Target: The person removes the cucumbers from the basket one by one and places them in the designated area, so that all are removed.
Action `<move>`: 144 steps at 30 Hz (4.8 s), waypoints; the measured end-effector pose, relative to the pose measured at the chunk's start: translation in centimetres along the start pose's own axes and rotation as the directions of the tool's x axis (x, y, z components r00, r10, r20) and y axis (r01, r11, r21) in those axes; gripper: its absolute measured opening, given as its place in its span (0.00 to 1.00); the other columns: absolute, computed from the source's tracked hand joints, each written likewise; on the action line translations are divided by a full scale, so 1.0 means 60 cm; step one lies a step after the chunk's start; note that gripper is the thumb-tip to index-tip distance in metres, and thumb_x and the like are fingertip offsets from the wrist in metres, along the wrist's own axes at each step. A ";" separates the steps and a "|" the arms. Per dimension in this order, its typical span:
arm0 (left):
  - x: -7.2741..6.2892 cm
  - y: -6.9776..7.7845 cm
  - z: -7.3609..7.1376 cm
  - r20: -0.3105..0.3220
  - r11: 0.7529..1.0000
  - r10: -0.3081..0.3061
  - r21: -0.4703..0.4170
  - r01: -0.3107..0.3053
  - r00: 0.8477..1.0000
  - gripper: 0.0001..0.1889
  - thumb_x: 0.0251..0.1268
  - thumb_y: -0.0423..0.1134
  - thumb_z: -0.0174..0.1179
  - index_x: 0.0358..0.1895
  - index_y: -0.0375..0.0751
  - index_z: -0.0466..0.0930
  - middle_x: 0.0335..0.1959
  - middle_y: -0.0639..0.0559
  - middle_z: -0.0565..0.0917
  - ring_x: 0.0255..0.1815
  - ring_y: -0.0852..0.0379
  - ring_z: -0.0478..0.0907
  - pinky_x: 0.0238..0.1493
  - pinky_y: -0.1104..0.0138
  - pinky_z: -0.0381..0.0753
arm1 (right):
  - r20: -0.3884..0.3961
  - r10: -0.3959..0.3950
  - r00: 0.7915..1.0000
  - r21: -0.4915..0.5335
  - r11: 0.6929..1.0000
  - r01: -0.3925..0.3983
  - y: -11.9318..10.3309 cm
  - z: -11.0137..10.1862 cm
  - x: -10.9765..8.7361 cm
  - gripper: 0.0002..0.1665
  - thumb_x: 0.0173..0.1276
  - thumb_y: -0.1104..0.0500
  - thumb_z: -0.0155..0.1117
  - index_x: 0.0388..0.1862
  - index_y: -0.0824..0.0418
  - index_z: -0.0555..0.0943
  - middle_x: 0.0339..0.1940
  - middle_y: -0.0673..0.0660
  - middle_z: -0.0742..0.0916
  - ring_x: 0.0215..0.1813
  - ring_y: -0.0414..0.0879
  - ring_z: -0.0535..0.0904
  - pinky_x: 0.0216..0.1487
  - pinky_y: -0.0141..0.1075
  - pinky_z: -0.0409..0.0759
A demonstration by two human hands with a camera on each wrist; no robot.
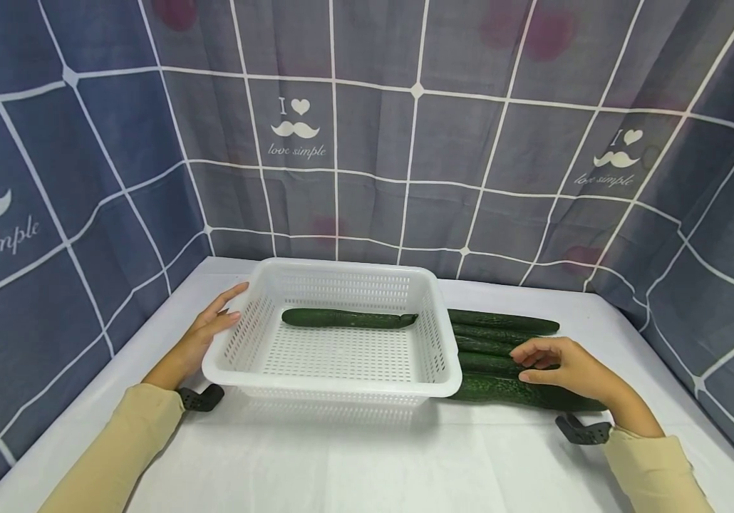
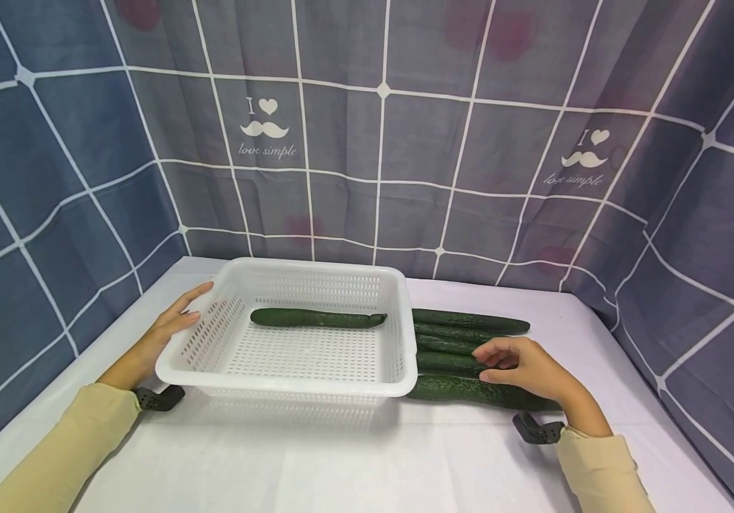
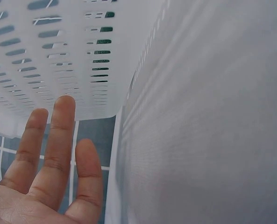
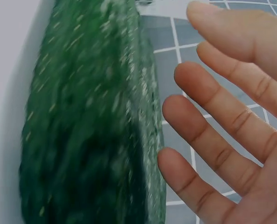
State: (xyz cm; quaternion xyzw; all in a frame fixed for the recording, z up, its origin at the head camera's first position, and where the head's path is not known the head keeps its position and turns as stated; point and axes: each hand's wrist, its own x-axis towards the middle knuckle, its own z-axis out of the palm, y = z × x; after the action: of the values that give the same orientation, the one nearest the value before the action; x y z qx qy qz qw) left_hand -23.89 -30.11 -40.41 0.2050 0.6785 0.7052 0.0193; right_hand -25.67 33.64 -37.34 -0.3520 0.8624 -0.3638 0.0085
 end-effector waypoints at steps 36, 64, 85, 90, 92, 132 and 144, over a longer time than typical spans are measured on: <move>0.002 -0.001 -0.005 0.007 1.000 -0.019 0.021 0.019 1.000 0.29 0.89 0.39 0.45 0.85 0.65 0.59 0.61 0.54 0.80 0.51 0.59 0.86 0.45 0.63 0.89 | 0.121 0.032 0.992 0.398 0.914 -0.078 -0.072 -0.010 0.142 0.16 0.76 0.70 0.65 0.60 0.71 0.84 0.56 0.47 0.90 0.54 0.44 0.90 0.55 0.38 0.87; 0.000 0.000 0.000 0.009 0.999 0.009 -0.033 -0.008 1.000 0.28 0.88 0.36 0.44 0.82 0.68 0.64 0.61 0.53 0.81 0.51 0.57 0.86 0.44 0.62 0.89 | 0.169 0.088 0.982 0.512 0.843 -0.164 -0.115 0.004 0.254 0.22 0.76 0.71 0.65 0.68 0.72 0.79 0.63 0.62 0.87 0.57 0.47 0.86 0.59 0.41 0.86; 0.001 0.000 0.000 0.012 0.999 0.015 -0.052 -0.014 1.000 0.28 0.88 0.35 0.44 0.81 0.68 0.65 0.61 0.52 0.81 0.50 0.57 0.86 0.45 0.63 0.89 | 0.095 0.099 0.991 0.496 0.858 -0.133 -0.124 0.056 0.338 0.29 0.75 0.73 0.63 0.71 0.84 0.71 0.56 0.61 0.89 0.52 0.46 0.88 0.55 0.36 0.86; 0.002 -0.001 0.002 0.009 0.998 0.012 -0.061 -0.011 1.000 0.28 0.88 0.35 0.45 0.80 0.68 0.66 0.60 0.52 0.82 0.49 0.57 0.87 0.44 0.64 0.89 | 0.100 0.107 0.989 0.483 0.864 -0.142 -0.121 0.065 0.351 0.27 0.76 0.72 0.64 0.70 0.83 0.73 0.57 0.64 0.88 0.54 0.50 0.88 0.56 0.38 0.87; 0.001 -0.001 0.003 0.000 0.999 0.004 -0.051 -0.004 1.000 0.28 0.87 0.35 0.45 0.80 0.69 0.66 0.60 0.52 0.82 0.49 0.57 0.87 0.44 0.64 0.89 | 0.109 0.110 0.988 0.482 0.863 -0.150 -0.123 0.069 0.357 0.26 0.76 0.72 0.64 0.70 0.82 0.74 0.56 0.63 0.89 0.52 0.49 0.88 0.55 0.38 0.86; 0.000 -0.002 0.007 -0.045 1.000 -0.026 0.005 0.027 0.999 0.28 0.87 0.38 0.46 0.83 0.66 0.63 0.60 0.51 0.80 0.51 0.57 0.84 0.45 0.63 0.88 | 0.249 0.158 0.956 0.391 0.886 -0.248 -0.143 0.187 0.438 0.26 0.73 0.68 0.67 0.67 0.78 0.79 0.63 0.73 0.86 0.56 0.46 0.86 0.66 0.49 0.81; -0.003 -0.001 0.003 -0.043 1.000 -0.015 0.014 0.016 0.999 0.28 0.87 0.38 0.45 0.83 0.65 0.62 0.60 0.52 0.80 0.51 0.58 0.84 0.45 0.63 0.88 | 0.284 0.229 0.931 0.264 0.915 -0.305 -0.142 0.202 0.439 0.24 0.75 0.71 0.68 0.67 0.76 0.80 0.67 0.69 0.86 0.69 0.59 0.82 0.72 0.49 0.78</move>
State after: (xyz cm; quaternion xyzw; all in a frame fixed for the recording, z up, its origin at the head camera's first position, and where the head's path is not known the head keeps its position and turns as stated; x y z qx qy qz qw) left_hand -23.71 -29.98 -40.52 0.1847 0.6853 0.7044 0.0086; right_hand -37.07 5.80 -34.52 -0.2670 0.8285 -0.4405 0.2197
